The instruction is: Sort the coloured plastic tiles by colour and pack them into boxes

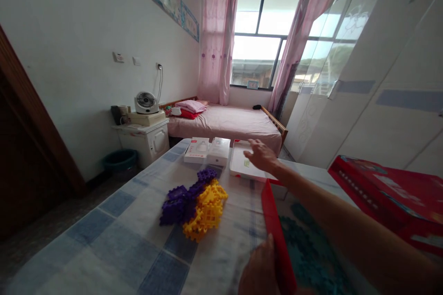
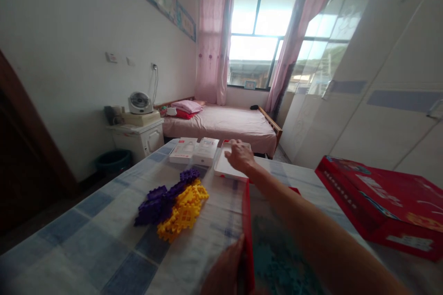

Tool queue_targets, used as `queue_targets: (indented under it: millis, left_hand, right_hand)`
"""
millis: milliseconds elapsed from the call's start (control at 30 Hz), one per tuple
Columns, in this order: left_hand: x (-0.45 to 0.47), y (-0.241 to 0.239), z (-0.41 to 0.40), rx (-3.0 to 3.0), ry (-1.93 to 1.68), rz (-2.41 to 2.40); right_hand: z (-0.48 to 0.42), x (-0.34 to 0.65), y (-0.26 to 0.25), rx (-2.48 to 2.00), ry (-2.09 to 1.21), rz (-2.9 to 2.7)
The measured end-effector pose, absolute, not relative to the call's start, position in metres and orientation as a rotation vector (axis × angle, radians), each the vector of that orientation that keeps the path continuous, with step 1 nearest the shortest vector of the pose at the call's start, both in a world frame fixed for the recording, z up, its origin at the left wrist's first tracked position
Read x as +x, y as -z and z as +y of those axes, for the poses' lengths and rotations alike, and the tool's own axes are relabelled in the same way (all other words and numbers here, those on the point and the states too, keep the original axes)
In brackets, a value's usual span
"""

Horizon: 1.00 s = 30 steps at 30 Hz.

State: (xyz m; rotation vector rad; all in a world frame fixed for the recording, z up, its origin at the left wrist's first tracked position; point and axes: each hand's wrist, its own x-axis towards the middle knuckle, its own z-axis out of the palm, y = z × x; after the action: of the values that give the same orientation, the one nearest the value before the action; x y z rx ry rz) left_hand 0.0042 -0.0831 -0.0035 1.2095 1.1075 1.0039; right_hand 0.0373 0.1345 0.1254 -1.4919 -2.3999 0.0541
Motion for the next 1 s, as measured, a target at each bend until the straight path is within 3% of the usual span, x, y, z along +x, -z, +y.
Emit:
queue_targets:
  millis: [100,167,267,433,567,733,867,1000]
  left_hand:
    - [0.012,-0.006,-0.083,1.251,-0.996,1.23]
    - [0.015,-0.014,-0.084,1.268,-0.982,1.297]
    - [0.017,-0.022,-0.088,1.328,-1.025,1.321]
    - [0.016,-0.027,-0.095,1.412,-1.087,1.277]
    - [0.012,-0.034,-0.096,1.46,-1.153,1.231]
    - [-0.035,-0.045,-0.085,1.611,-1.243,1.377]
    - [-0.109,-0.04,-0.068,1.836,-1.404,2.017]
    - [-0.168,-0.014,-0.057,1.842,-1.259,2.474]
  right_hand:
    - [0.117,0.125,-0.121,-1.5,0.172,-2.245]
    - [0.097,0.188,-0.104,-1.612,0.126,-2.105]
    - [0.051,0.256,-0.076,-1.851,-0.397,-1.761]
    - [-0.025,0.264,-0.064,-1.555,-1.403,-1.374]
    - [-0.045,0.232,-0.084,-1.372,-1.708,-1.294]
    - [-0.023,0.203,-0.118,-1.249,-1.511,-1.408]
    - [0.009,0.172,-0.141,-1.276,-0.934,-1.712]
    - [0.035,0.129,-0.152,-1.37,-0.429,-1.968]
